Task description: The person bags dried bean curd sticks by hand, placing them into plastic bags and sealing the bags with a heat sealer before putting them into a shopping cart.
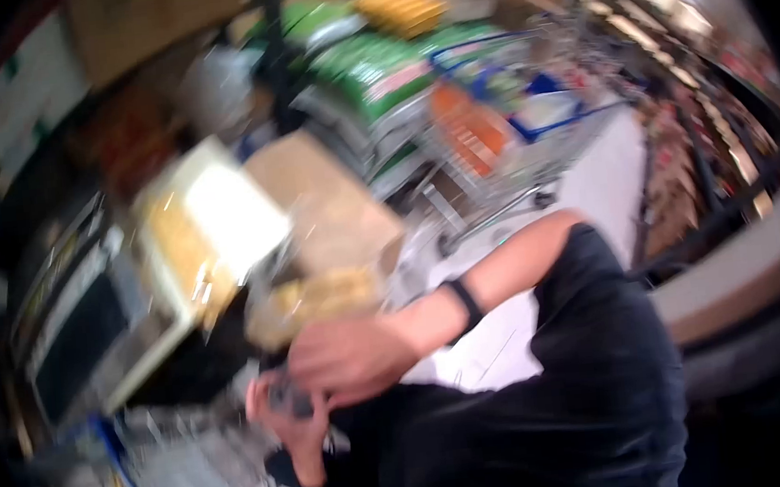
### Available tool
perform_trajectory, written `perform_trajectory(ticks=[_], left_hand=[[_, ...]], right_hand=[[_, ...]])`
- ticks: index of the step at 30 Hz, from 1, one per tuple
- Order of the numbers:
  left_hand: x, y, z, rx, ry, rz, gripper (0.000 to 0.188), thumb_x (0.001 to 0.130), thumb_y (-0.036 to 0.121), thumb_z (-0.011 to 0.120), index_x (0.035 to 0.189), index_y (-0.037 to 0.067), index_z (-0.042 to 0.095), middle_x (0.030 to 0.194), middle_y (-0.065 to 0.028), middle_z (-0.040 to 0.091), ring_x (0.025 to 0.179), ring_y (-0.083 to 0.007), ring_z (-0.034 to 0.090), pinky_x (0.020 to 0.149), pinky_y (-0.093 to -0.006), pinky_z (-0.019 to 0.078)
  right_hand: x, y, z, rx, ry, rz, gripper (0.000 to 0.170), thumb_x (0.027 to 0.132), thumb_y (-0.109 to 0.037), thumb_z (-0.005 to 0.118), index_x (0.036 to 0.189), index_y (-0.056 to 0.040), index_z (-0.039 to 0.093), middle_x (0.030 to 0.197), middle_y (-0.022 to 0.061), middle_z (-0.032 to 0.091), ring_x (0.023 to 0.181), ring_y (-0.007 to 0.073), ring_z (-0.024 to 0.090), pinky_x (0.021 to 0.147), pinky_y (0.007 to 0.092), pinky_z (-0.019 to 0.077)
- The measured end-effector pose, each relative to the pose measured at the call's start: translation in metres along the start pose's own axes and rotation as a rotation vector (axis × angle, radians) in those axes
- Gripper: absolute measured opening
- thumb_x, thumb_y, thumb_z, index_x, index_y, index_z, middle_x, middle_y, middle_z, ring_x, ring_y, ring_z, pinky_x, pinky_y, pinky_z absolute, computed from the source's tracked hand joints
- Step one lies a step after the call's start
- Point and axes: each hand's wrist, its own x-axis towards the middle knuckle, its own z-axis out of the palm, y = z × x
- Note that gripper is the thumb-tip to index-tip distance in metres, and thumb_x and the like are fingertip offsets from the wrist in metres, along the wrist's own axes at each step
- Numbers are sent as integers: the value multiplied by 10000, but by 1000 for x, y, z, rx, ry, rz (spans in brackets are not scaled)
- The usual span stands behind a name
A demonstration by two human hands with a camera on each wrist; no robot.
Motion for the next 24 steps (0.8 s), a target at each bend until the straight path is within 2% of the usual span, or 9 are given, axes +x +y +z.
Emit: perform_trajectory(ticks=[2,3,5,7,9,12,16,21,24], left_hand=[[-9,0,22,-289,55,-67,983,787,185,874,1522,-31,257,1348,-184,461,1198,-309,545,1108,-435,422],[-13,-7,17,-170,19,-62,987,780,168,872,1525,-30,257,1352,-191,457,1209,-310,534,1099,-436,423],[-9,-2,19,-166,-32,-47,988,770,64,819,1546,1,211,1330,-170,449,1254,-294,495,1128,-423,381],[-10,-4,23,-181,-36,-39,985,772,65,818,1546,-1,211,1331,-171,448,1252,-294,494,1129,-422,379],[-16,-6,23,-182,-32,-53,983,775,65,817,1547,-3,212,1331,-172,447,1250,-295,493,1130,-421,378],[-19,-9,22,-168,-22,-82,978,789,98,818,1550,-10,212,1333,-174,444,1256,-301,487,1134,-419,378],[-18,-1,23,-128,1,-24,971,786,111,822,1544,-19,228,1321,-179,446,1235,-296,490,1114,-419,392],[-22,-8,21,-132,-25,-7,956,770,88,812,1534,-23,249,1352,-188,420,1223,-292,493,1105,-419,400],[-18,2,18,-103,-46,-8,953,756,32,797,1523,-41,237,1320,-183,433,1167,-302,520,1081,-423,429]], right_hand=[[-12,-7,1,-48,-103,39,253,916,-204,676,1031,17,633,1080,162,597,1080,360,580,940,469,466],[-13,-10,4,-38,-155,66,226,912,-182,663,1015,17,635,1082,156,595,1085,354,575,949,460,457],[-18,-7,11,-54,-141,69,221,896,-172,660,1010,16,633,1081,151,590,1078,347,571,944,449,452],[-17,-11,4,-53,-150,59,218,880,-163,656,1004,15,631,1080,145,585,1071,341,566,940,439,447],[-14,-19,3,-106,164,109,260,871,-166,651,1058,14,633,1070,133,579,1058,320,558,928,431,445],[-22,-14,9,-127,92,168,331,862,-159,639,1148,8,625,1070,124,577,1055,310,557,936,431,443],[-27,-9,17,-213,53,82,340,869,-167,633,1170,-8,623,1054,110,574,1059,301,559,930,423,442],[-22,-5,15,-214,75,91,221,803,-198,669,969,-57,628,967,69,544,985,256,540,852,388,427],[-20,-2,9,-227,52,124,217,809,-193,670,973,-57,628,954,72,525,967,253,531,829,384,420]])
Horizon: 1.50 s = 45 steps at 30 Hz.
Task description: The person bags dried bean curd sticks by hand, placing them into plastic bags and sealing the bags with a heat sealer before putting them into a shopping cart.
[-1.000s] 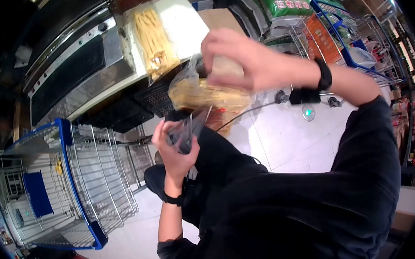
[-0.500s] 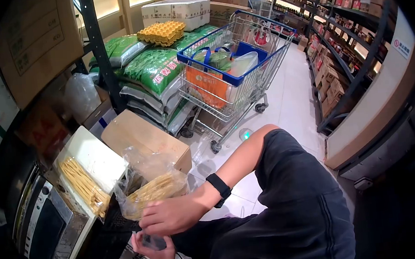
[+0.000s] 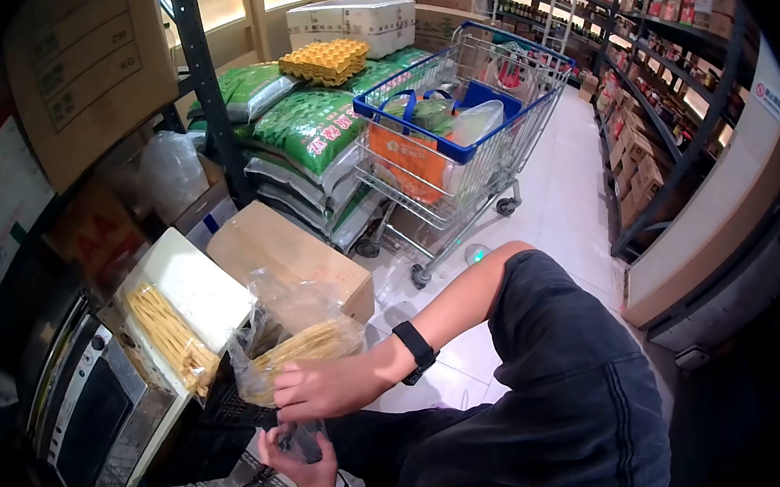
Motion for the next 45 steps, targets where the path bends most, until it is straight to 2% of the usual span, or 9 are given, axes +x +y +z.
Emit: perform_trajectory(ticks=[3,5,7,9,15,30,37,42,45], left_hand=[[1,4,1,17,-21,-37,997,745,23,797,1535,-38,193,1301,-175,448,1176,-304,517,1105,-432,418],[-2,1,1,-47,13,-18,885,739,50,806,1491,-40,346,1302,-163,482,1219,-317,519,1125,-444,407],[19,19,-9,406,-38,264,698,739,85,821,1367,-30,542,1303,-150,529,1254,-329,532,1123,-440,419],[8,9,-7,41,-50,-65,733,747,102,854,1369,-31,491,1300,-155,506,1285,-319,495,1121,-411,388],[1,-6,-10,-218,51,-93,941,773,-26,804,1520,16,235,1266,-155,499,1160,-247,566,999,-367,505],[-5,-12,-14,-117,49,-100,981,756,-14,845,1516,41,227,1312,-175,463,1154,-249,582,963,-355,540],[-5,-14,-13,-144,31,-118,1006,727,2,863,1512,32,234,1317,-177,450,1201,-257,547,989,-365,521],[0,-2,-16,-72,119,-141,937,721,63,858,1490,11,327,1284,-188,499,1189,-345,548,1064,-420,432],[-2,-2,-27,299,-25,-27,897,733,242,900,1420,-30,391,1354,-186,472,1257,-358,498,1103,-448,401]], right_hand=[[5,7,2,55,-2,12,221,844,-181,648,1019,-47,634,933,73,512,916,272,528,786,386,418],[8,8,-4,81,-61,-11,255,829,-177,679,1044,-48,636,984,89,545,958,295,553,821,412,442],[4,12,5,105,77,-50,290,837,-154,708,1097,-46,640,1031,104,578,977,327,583,843,449,471],[4,4,-10,161,68,36,397,808,-137,822,1154,-49,647,1117,122,648,1025,351,638,870,463,510],[8,-9,-5,135,-58,49,417,782,-164,881,1141,-46,703,1111,89,654,1018,294,617,874,434,484],[18,-10,7,99,-122,-56,250,811,-74,771,1044,-45,682,1134,96,619,1068,265,576,929,403,452],[20,-16,14,273,-102,57,325,818,-24,763,1122,-16,649,1152,133,622,1041,315,603,932,422,483],[15,-16,16,270,-50,158,407,781,-95,819,1145,-32,649,1024,138,650,969,343,617,886,446,489],[6,-16,34,268,31,117,393,894,-238,747,1237,-64,662,979,118,649,932,347,621,849,454,482]])
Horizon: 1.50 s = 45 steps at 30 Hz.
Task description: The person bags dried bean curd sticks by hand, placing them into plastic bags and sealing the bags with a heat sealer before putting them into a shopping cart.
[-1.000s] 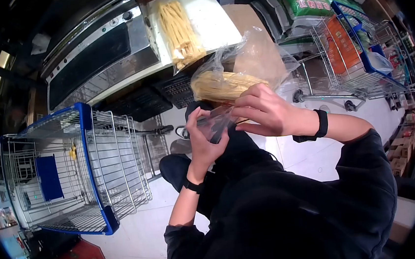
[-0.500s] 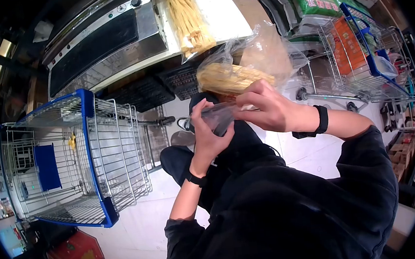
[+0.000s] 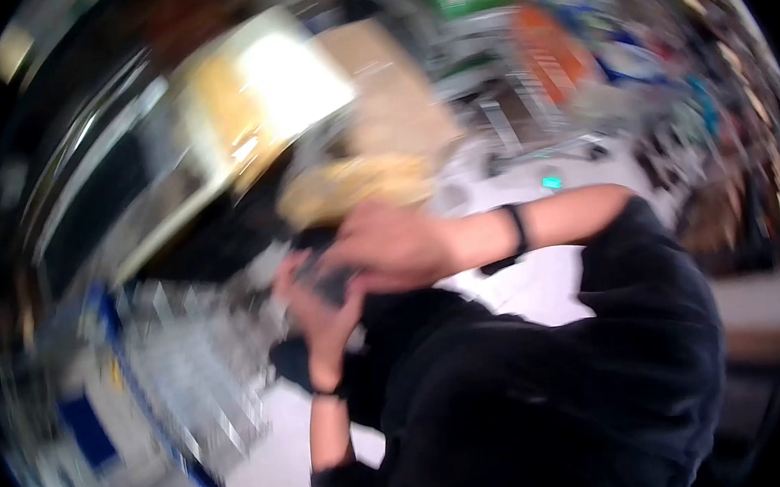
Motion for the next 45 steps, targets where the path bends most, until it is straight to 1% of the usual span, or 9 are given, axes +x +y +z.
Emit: perform_trajectory(ticks=[16,19,21,26,30,32,33,34,45], left_hand=[[-26,-11,8,-421,5,-123,1131,733,220,948,1578,50,216,1524,-163,357,1418,-294,404,1177,-449,381],[-14,-6,10,-778,332,-595,1119,642,-25,887,1529,44,209,1373,-125,484,1271,-290,511,1119,-440,434],[-13,-27,-1,-187,216,-186,1066,654,-15,865,1510,30,232,1320,-159,499,1226,-307,548,1100,-432,430],[-2,-41,-24,-295,280,-132,1025,679,-18,836,1505,38,232,1322,-162,483,1228,-291,513,1133,-436,382],[-1,-57,-20,-254,292,-188,1060,687,-13,856,1519,50,202,1325,-149,469,1232,-268,487,1107,-420,391],[3,-57,-13,-413,347,-247,987,672,47,884,1480,52,317,1315,-141,466,1186,-272,518,1044,-412,450],[8,-48,-29,0,192,-247,837,682,124,888,1388,49,444,1290,-132,475,1169,-262,526,1021,-400,463],[18,-40,-28,-429,180,-467,750,693,163,880,1333,47,505,1290,-131,474,1184,-252,513,974,-397,490],[24,-54,8,-490,291,-102,938,777,127,838,1540,37,300,1388,-177,414,1313,-372,424,1179,-476,309]], right_hand=[[18,-15,-11,231,-188,-243,602,879,-186,716,1411,-13,494,988,147,673,959,364,653,817,458,460],[41,-4,-37,371,-68,-218,351,932,-216,714,1210,-23,624,1081,145,657,1008,360,633,845,480,486],[53,12,-62,240,15,-2,262,951,-194,726,1139,-23,660,1013,154,673,936,337,664,822,418,531],[96,101,-105,272,-664,623,319,1032,-230,540,892,2,710,795,112,722,743,223,661,776,369,516],[93,167,-70,103,-1392,901,471,1046,-294,500,1358,41,610,1249,169,695,1161,263,643,1030,373,486],[61,219,-31,-18,-1616,638,567,1050,-325,499,1496,24,493,1380,209,641,1291,313,599,1086,408,461],[53,231,-14,-35,-1645,569,568,1049,-324,500,1497,25,492,1380,211,641,1291,314,599,1084,410,462],[50,235,0,-22,-1631,554,569,1048,-323,501,1497,25,491,1381,212,640,1291,314,599,1083,412,463],[107,269,68,-84,-1491,716,579,1040,-314,509,1502,31,477,1382,232,631,1292,324,599,1063,433,471]])
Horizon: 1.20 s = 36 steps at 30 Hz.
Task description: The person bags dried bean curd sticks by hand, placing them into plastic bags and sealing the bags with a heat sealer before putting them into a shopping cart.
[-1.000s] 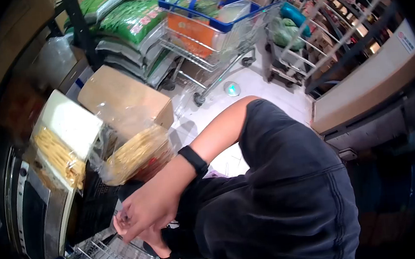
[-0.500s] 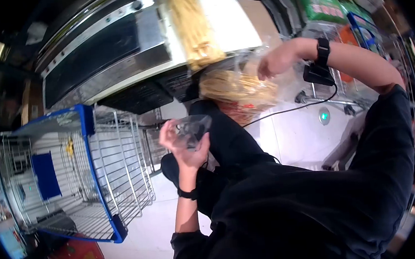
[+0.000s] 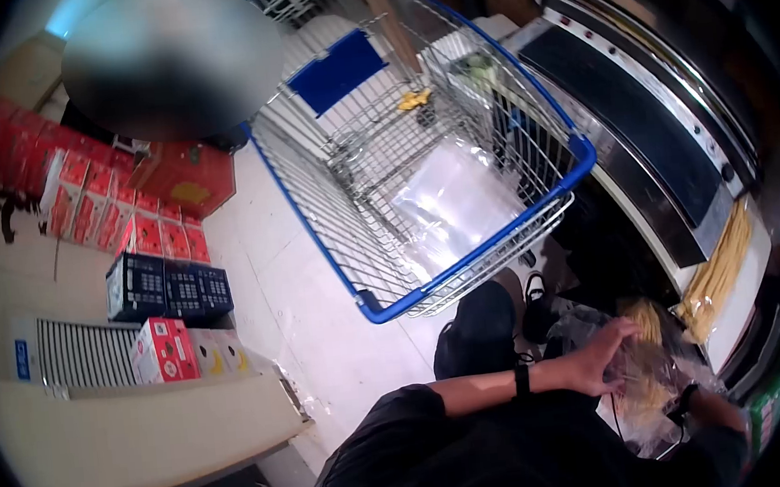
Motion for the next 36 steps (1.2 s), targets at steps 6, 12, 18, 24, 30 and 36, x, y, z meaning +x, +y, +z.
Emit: perform_trajectory(ticks=[6,12,18,24,30,36], left_hand=[[-1,12,10,67,45,79,964,760,106,828,1550,62,277,1360,-183,405,1287,-389,425,1133,-480,346],[-9,24,18,159,103,102,962,716,77,818,1521,59,292,1247,-163,427,1187,-327,466,1042,-493,391],[-6,33,26,175,164,173,955,691,132,850,1492,37,339,1254,-163,460,1179,-357,487,1066,-490,382],[-4,41,26,331,156,130,910,690,166,895,1426,-1,387,1287,-171,496,1230,-363,514,1091,-451,412],[-8,41,35,258,112,2,997,691,8,897,1485,25,293,1340,-165,439,1220,-275,526,851,-351,579],[-3,43,40,258,82,-132,1076,663,-25,902,1503,58,234,1313,-146,474,1205,-259,549,813,-316,577]], right_hand=[[-6,-4,3,-56,54,11,584,1035,-310,514,1505,35,469,1383,242,626,1292,329,599,1052,444,475],[-5,-3,18,-92,99,-33,591,1030,-305,519,1508,38,462,1384,252,621,1293,334,599,1041,456,480],[11,-7,23,-63,133,-129,597,1026,-300,523,1510,42,454,1385,263,617,1293,339,599,1030,467,484],[27,-12,61,-36,157,-237,604,1021,-295,528,1513,45,446,1386,273,612,1294,344,599,1019,479,489],[45,1,82,38,225,-224,611,1016,-290,533,1516,48,439,1387,284,607,1294,349,599,1008,490,493],[77,13,96,70,282,-207,618,1012,-285,537,1518,52,431,1387,294,602,1294,354,599,997,501,498]])
